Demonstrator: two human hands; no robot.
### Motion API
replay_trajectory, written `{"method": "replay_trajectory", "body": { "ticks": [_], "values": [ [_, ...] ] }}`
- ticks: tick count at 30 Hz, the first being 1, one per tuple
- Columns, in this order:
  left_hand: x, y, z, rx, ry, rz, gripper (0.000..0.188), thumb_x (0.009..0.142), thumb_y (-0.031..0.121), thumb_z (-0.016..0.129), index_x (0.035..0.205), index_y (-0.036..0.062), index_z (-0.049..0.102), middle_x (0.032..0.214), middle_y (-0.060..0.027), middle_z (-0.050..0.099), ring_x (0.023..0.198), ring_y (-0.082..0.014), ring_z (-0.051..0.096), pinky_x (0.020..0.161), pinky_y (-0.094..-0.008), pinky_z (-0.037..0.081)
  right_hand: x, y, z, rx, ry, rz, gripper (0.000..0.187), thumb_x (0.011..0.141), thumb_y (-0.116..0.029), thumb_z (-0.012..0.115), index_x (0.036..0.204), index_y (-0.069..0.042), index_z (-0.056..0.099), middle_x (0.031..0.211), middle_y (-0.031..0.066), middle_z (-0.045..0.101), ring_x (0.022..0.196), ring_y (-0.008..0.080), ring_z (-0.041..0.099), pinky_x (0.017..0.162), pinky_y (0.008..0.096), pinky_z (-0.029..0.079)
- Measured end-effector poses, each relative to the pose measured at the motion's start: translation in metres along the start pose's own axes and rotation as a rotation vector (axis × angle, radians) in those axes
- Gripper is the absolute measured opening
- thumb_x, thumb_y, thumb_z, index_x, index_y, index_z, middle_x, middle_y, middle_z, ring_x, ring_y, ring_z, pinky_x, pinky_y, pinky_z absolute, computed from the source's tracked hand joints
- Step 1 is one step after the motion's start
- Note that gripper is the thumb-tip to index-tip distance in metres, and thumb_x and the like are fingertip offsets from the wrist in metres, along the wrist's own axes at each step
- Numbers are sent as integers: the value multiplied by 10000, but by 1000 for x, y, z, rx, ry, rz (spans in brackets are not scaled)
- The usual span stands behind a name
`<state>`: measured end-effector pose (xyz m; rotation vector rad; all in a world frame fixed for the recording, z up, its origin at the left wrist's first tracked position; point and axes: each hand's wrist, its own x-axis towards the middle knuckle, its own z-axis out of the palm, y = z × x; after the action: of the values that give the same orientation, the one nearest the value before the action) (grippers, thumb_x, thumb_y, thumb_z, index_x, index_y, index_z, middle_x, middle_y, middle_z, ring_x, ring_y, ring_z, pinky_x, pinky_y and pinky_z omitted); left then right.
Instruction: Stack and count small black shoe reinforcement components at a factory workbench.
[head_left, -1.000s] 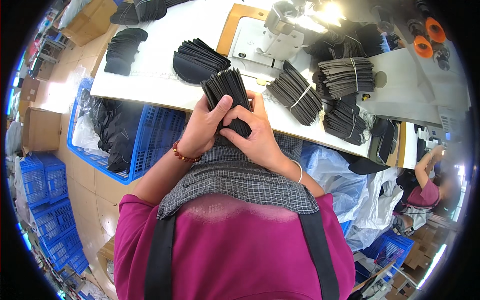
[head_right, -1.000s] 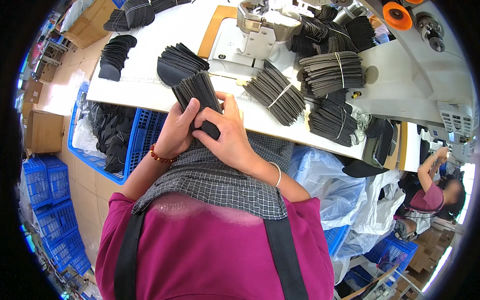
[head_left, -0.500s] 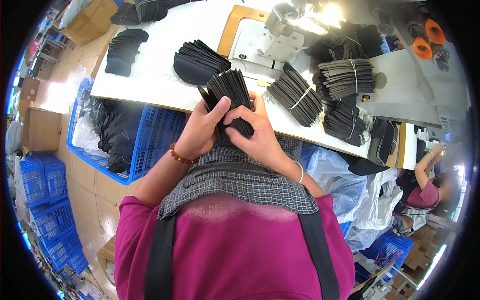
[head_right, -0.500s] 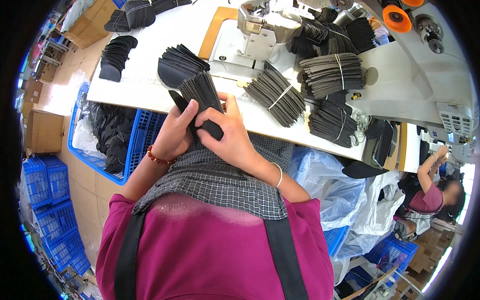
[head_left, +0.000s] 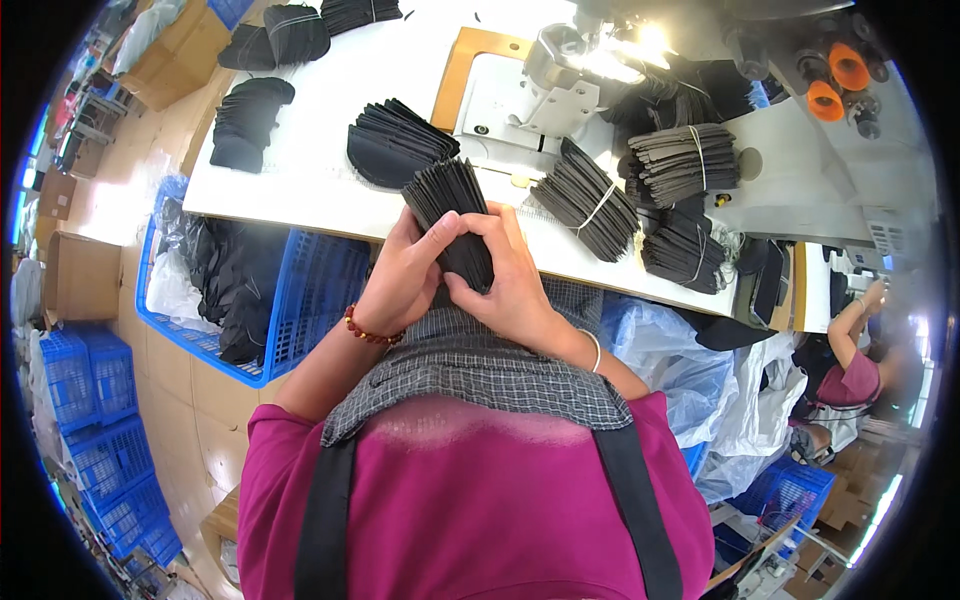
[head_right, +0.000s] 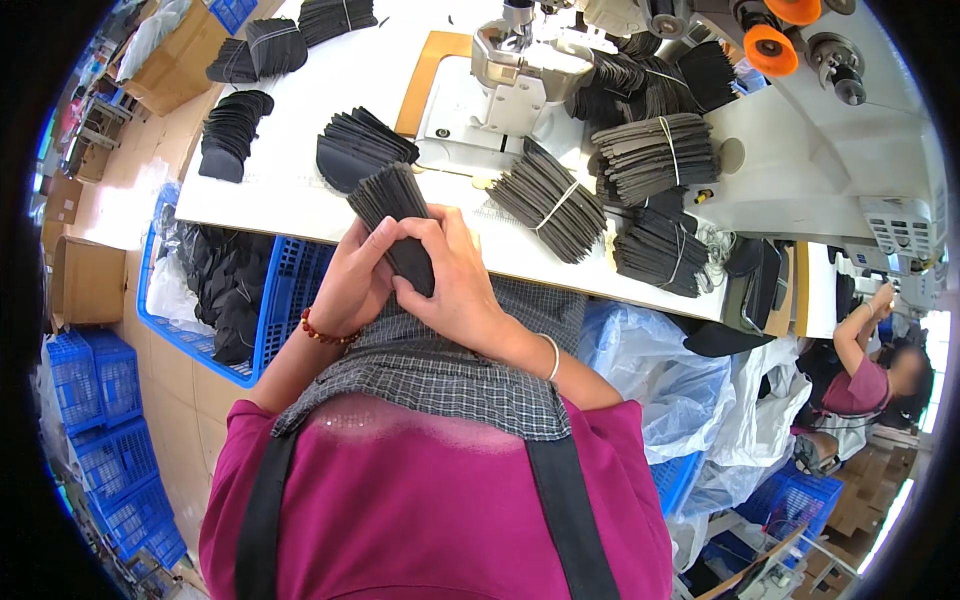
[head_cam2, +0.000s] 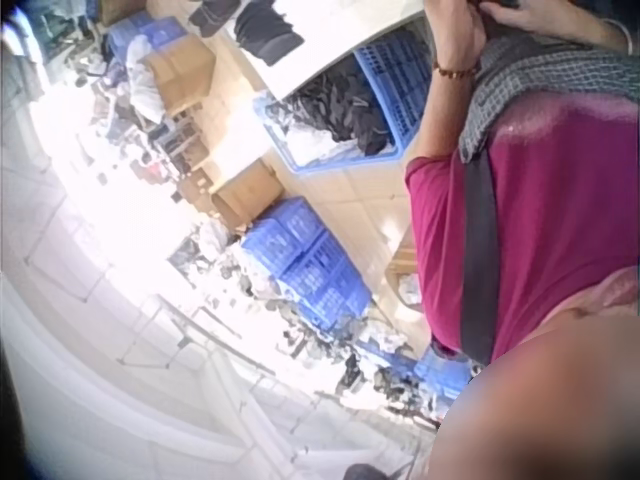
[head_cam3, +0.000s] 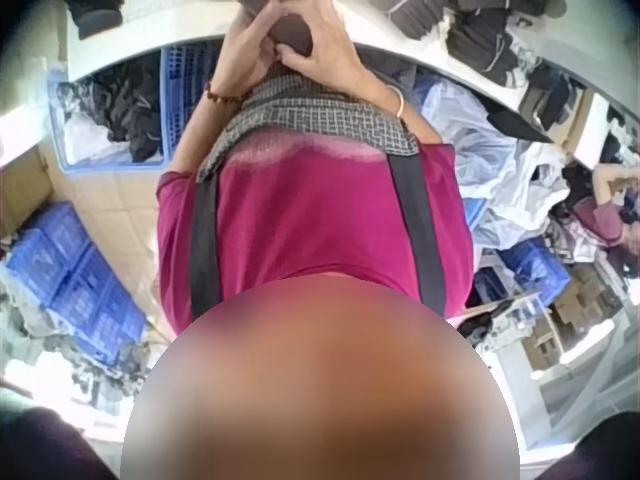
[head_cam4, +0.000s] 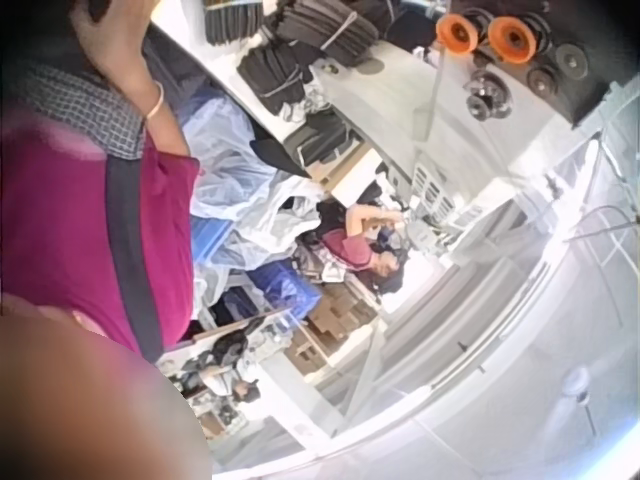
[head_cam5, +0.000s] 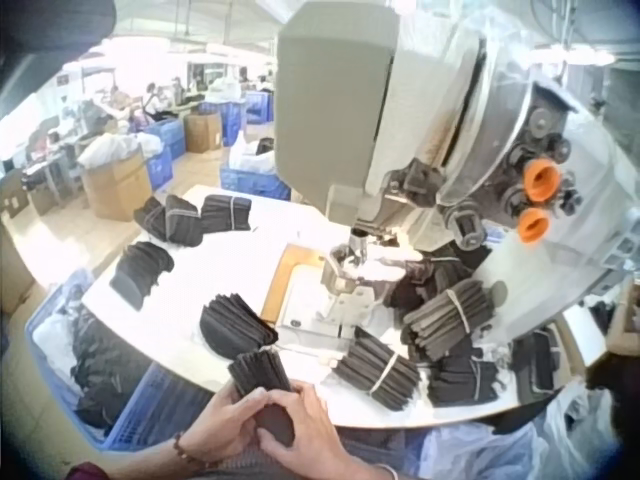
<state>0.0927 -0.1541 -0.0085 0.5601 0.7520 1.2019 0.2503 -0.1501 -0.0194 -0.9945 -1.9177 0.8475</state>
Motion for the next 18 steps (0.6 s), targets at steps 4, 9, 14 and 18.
{"method": "replay_trajectory", "body": {
  "ticks": [4,9,14,18],
  "values": [
    [-3,3,-3,-31,12,-1,442,998,123,636,1380,7,446,1275,-86,581,1165,-166,589,997,-343,511,5,-2,1,20,21,-90,898,731,-117,793,1499,-74,330,1347,227,482,1205,415,500,1034,504,375],
    [-5,4,-9,25,6,21,497,935,26,688,1376,16,460,1256,-79,603,1144,-170,606,989,-335,519,3,-1,11,-83,47,-68,1071,714,-170,821,1559,11,189,1385,227,505,1235,421,493,1075,507,340],
    [-7,2,-13,135,6,119,463,862,-9,754,1281,26,561,1169,-47,645,1067,-143,629,936,-306,528,9,-9,13,-262,-34,-74,1090,693,-197,835,1551,30,203,1380,215,528,1287,403,453,1105,530,295],
    [-9,1,-17,124,54,164,456,828,-21,785,1237,29,591,1139,-36,656,1045,-129,633,911,-302,533,12,-12,17,-284,-97,-118,1066,661,-192,839,1533,30,267,1419,195,506,1329,393,409,1116,525,282]
  ]
}}
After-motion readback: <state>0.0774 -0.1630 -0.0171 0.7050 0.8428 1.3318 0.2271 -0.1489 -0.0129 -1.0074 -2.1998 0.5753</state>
